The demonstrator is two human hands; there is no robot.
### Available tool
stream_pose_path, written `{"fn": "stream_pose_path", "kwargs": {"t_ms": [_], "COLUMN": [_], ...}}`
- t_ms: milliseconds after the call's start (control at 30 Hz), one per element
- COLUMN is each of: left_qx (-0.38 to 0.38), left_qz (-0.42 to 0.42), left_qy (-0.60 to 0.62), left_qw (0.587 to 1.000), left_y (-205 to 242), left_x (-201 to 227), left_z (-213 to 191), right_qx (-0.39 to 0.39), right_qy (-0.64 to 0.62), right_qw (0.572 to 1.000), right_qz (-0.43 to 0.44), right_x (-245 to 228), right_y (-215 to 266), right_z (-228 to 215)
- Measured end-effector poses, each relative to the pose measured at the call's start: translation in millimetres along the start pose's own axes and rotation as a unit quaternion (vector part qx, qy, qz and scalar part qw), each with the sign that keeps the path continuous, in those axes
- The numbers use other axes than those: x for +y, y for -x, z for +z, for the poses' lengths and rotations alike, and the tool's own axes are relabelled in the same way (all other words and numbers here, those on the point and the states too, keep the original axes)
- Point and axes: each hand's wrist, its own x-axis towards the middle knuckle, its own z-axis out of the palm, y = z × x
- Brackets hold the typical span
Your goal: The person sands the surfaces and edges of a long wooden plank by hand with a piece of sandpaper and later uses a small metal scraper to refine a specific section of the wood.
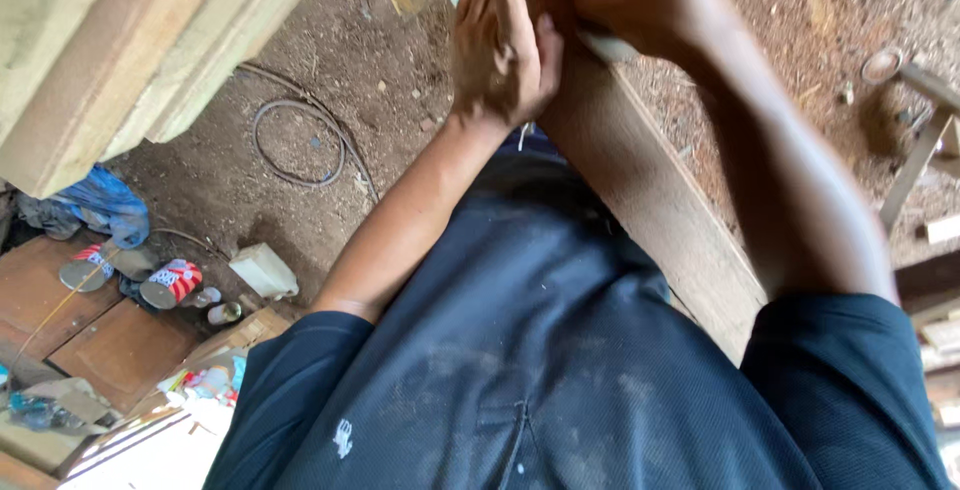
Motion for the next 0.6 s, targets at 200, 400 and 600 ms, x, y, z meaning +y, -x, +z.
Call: {"fn": "stream_pose_path", "kwargs": {"t_ms": [200, 400, 600], "left_qx": [0.008, -0.008, -0.026], "left_qz": [0.015, 0.018, 0.038], "left_qy": [-0.011, -0.024, -0.09], "left_qw": [1.0, 1.0, 0.995], "left_y": [4, -2, -1], "left_x": [-9, -4, -1], "left_z": [22, 27, 2], "right_qx": [-0.076, 0.007, -0.002], "right_qy": [0.154, 0.207, 0.05], "right_qw": [0.968, 0.977, 0.999], "right_qz": [0.182, 0.061, 0.019], "right_x": [-3, 22, 28], "right_y": [126, 82, 10], "right_z": [-26, -6, 20]}}
